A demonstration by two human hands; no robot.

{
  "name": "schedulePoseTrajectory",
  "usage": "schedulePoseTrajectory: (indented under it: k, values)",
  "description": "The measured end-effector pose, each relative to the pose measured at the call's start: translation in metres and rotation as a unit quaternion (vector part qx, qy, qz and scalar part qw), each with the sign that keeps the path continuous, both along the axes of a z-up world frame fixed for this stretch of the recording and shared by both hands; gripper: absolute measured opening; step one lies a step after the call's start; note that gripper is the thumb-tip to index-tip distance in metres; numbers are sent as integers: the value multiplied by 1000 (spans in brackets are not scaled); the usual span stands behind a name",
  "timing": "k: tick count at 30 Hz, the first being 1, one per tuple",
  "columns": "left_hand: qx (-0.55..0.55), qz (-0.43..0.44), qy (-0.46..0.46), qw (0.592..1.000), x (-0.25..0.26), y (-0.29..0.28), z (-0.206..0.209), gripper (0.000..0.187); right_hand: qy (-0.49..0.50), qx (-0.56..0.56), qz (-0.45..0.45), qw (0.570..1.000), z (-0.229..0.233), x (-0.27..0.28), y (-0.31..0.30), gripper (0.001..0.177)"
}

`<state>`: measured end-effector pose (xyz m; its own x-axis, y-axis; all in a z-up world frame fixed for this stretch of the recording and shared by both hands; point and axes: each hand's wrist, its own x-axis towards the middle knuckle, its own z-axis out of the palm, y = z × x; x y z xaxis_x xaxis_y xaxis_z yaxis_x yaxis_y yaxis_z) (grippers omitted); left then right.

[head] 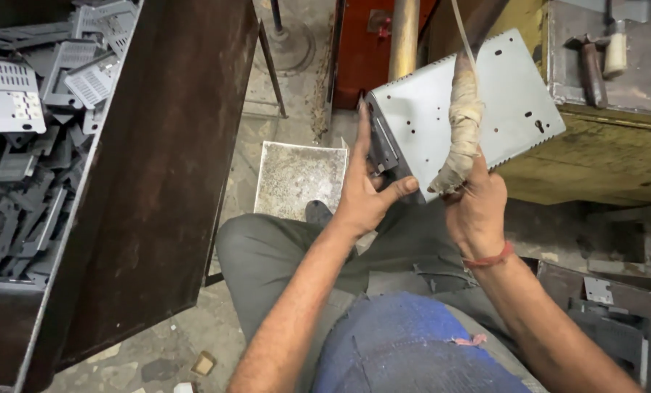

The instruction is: Inspecting, positioning, and filing metal housing chassis in a factory setting.

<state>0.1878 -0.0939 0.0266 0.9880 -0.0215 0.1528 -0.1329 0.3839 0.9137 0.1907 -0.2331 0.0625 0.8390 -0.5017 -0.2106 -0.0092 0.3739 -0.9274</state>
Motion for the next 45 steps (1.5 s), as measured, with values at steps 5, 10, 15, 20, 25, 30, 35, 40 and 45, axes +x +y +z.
schedulePoseTrajectory:
  k: [5,10,15,20,25,30,35,40,45]
  values:
    - [5,-4,7,1000,1,0,-1,121,11,48,97,994,-8,-2,-17,39]
    - [10,1,8,1000,0,2,-1,120,6,22,58,998,-13,4,-9,32]
    - [-5,18,6,1000,-6,-1,-14,121,-10,19,18,1000,-6,4,-4,35]
    - [-31,3,-37,999,-7,-2,-20,120,-42,57,192,979,-19,-2,-30,43]
    - [-1,15,58,998,-25,3,-3,132,-28,-21,65,997,-31,5,-38,22]
    - [22,79,2,997,-20,28,-22,95,-31,29,118,992,-1,3,-38,15]
    - [208,62,9,976,-17,60,1,45,25,87,171,981,-4,11,-50,18]
    - [323,95,9,942,-36,36,27,45,81,2,152,985,22,27,-76,19]
    - [369,111,-89,919,-35,23,22,37,78,-105,183,974,53,33,-75,26]
